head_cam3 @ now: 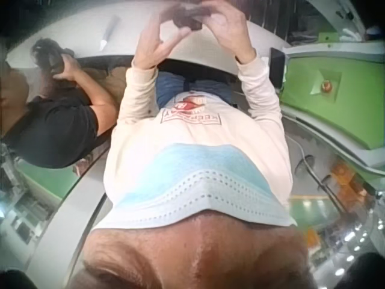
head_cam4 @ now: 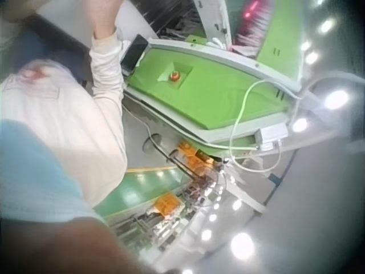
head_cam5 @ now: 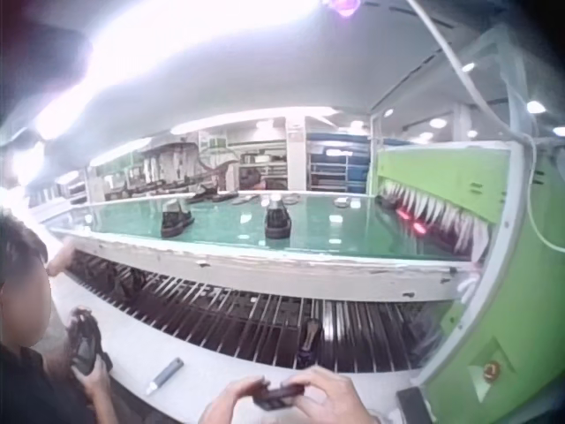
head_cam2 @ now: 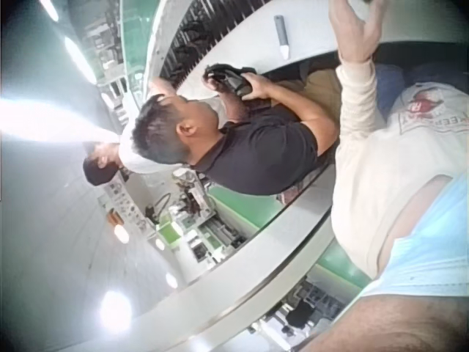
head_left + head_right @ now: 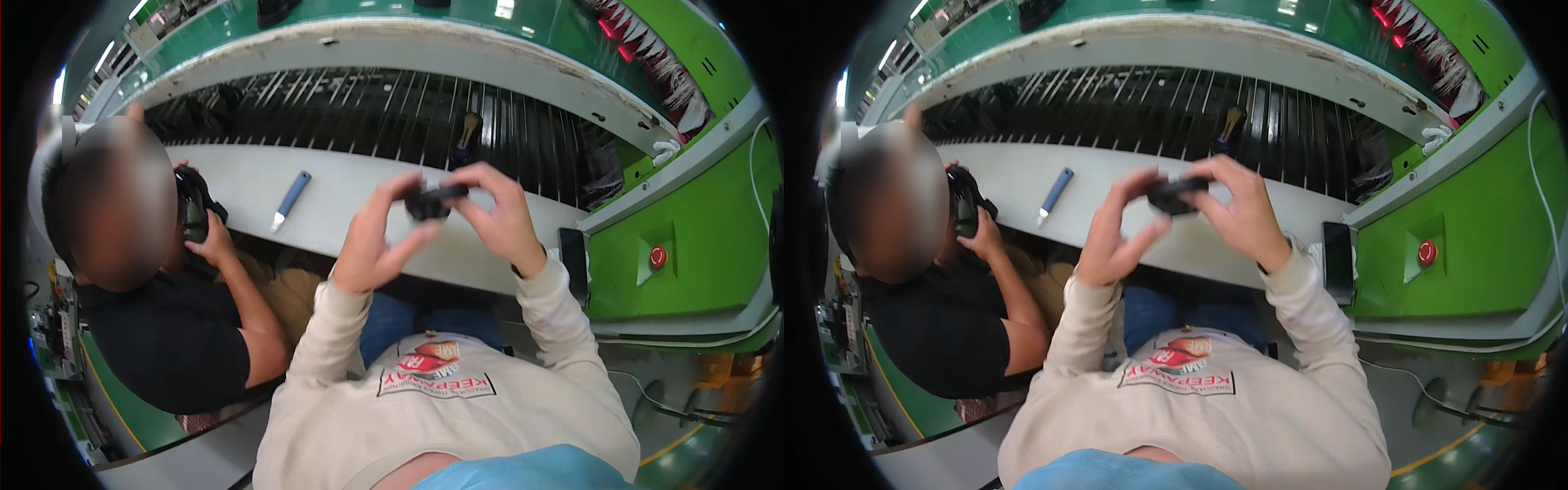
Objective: The person is checking the shoe components and assembling the shoe.
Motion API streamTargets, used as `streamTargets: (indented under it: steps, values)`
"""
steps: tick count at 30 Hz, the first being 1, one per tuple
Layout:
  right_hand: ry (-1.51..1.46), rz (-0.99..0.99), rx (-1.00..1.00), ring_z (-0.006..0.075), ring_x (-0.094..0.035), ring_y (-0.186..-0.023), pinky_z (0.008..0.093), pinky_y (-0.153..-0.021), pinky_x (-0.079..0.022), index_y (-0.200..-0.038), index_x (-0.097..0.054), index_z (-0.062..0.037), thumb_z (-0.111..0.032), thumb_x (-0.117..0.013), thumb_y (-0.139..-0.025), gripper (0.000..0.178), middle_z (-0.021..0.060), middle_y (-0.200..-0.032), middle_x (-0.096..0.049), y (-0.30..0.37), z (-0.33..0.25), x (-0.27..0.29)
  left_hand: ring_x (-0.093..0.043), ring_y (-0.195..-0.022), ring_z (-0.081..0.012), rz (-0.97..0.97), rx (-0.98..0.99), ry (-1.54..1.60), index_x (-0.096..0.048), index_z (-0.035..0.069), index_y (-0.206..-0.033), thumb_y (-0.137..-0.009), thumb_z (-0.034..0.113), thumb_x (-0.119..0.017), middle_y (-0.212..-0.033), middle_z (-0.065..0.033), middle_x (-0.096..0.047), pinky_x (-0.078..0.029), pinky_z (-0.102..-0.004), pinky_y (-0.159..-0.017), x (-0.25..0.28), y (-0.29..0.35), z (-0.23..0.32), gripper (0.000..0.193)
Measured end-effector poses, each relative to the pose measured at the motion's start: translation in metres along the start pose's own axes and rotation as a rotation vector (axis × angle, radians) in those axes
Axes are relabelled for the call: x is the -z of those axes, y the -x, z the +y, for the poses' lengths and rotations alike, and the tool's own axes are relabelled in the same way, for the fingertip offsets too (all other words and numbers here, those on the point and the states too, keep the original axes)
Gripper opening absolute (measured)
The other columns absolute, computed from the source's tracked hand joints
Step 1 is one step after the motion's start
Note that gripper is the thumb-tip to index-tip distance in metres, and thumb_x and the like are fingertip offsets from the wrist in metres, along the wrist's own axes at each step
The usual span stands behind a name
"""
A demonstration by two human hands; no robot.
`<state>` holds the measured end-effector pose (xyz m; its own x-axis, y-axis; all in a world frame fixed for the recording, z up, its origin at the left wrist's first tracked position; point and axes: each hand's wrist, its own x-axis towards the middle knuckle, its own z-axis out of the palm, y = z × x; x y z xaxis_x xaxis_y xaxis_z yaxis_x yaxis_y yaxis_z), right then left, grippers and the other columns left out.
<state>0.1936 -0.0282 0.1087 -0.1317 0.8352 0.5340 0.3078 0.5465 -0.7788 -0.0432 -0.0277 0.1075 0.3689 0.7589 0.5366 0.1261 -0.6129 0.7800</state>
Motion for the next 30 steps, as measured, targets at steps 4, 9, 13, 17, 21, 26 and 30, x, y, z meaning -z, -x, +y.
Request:
streamTargets:
  steps: [4, 9, 13, 17, 21, 26, 30]
  values:
    - [0.175, 0.116, 0.140, 0.0325, -0.075, -0.099, 0.0358, -0.086, -0.059, -0.118, -0.077, -0.0038, 0.008, -0.081, -0.084, 0.036, 0.0141, -0.113, -0.075, 0.004, 0.028, -0.016, -0.072, -0.111, -0.0350, 0.247, -0.088, 0.015, -0.072, 0.003, -0.136, -0.100, 0.012, -0.077, -0.127, -0.0190, -0.070, -0.057, -0.0404, -0.098, -0.060, -0.020, -0.043, 0.037]
    - [0.163, 0.162, -0.029, 0.0250, -0.075, -0.099, 0.0340, -0.088, -0.058, -0.121, -0.078, -0.0041, 0.007, -0.082, -0.087, 0.036, 0.0114, -0.115, -0.077, 0.059, 0.055, -0.013, -0.071, -0.103, -0.0313, 0.414, -0.076, -0.048, -0.077, 0.006, -0.128, -0.099, 0.010, -0.077, -0.118, -0.0150, -0.070, -0.059, -0.0385, -0.092, -0.091, 0.017, -0.062, 0.030]
    - [0.007, 0.070, -0.306, 0.0132, -0.070, -0.100, 0.0294, -0.090, -0.056, -0.124, -0.076, -0.0017, -0.003, -0.082, -0.098, 0.026, 0.0055, -0.112, -0.077, 0.077, 0.066, -0.014, -0.071, -0.086, -0.0298, 0.434, -0.045, -0.029, -0.079, 0.001, -0.112, -0.102, 0.008, -0.073, -0.101, -0.0147, -0.072, -0.058, -0.0372, -0.076, -0.105, 0.025, -0.087, 0.013]
    - [-0.175, 0.112, -0.591, 0.0076, -0.067, -0.099, 0.0252, -0.086, -0.055, -0.126, -0.072, 0.0046, -0.017, -0.075, -0.109, 0.028, 0.0039, -0.111, -0.076, 0.059, 0.088, -0.014, -0.072, -0.071, -0.0343, 0.467, 0.082, -0.118, -0.079, 0.007, -0.099, -0.099, 0.019, -0.077, -0.081, -0.0121, -0.072, -0.055, -0.0454, -0.060, -0.114, 0.001, -0.110, 0.012]
    - [-0.287, 0.063, -0.676, 0.0067, -0.066, -0.101, 0.0250, -0.092, -0.051, -0.129, -0.072, -0.0014, -0.026, -0.064, -0.116, 0.029, 0.0009, -0.116, -0.076, 0.016, 0.125, -0.010, -0.073, -0.071, -0.0346, 0.294, 0.363, -0.004, -0.078, 0.001, -0.099, -0.099, 0.034, -0.078, -0.081, -0.0185, -0.074, -0.056, -0.0396, -0.064, -0.105, -0.035, -0.141, 0.034]
    - [-0.557, -0.171, -0.727, 0.0170, -0.067, -0.123, 0.0336, -0.110, -0.050, -0.146, -0.065, 0.0004, -0.038, -0.052, -0.120, 0.048, 0.0084, -0.136, -0.072, -0.037, 0.136, -0.002, -0.070, -0.077, -0.0147, 0.437, 0.456, 0.444, -0.077, -0.001, -0.099, -0.096, 0.038, -0.086, -0.083, -0.0098, -0.075, -0.058, -0.0347, -0.072, -0.089, -0.044, -0.159, 0.041]
    - [-0.047, -0.195, -0.637, 0.0329, -0.062, -0.140, 0.0471, -0.121, -0.048, -0.158, -0.056, -0.0036, -0.033, -0.064, -0.111, 0.056, 0.0166, -0.152, -0.063, -0.099, 0.162, 0.011, -0.071, -0.075, -0.0182, 0.977, 0.452, 0.761, -0.074, -0.003, -0.106, -0.104, 0.030, -0.078, -0.086, -0.0134, -0.078, -0.058, -0.0355, -0.073, -0.068, -0.047, -0.188, 0.033]
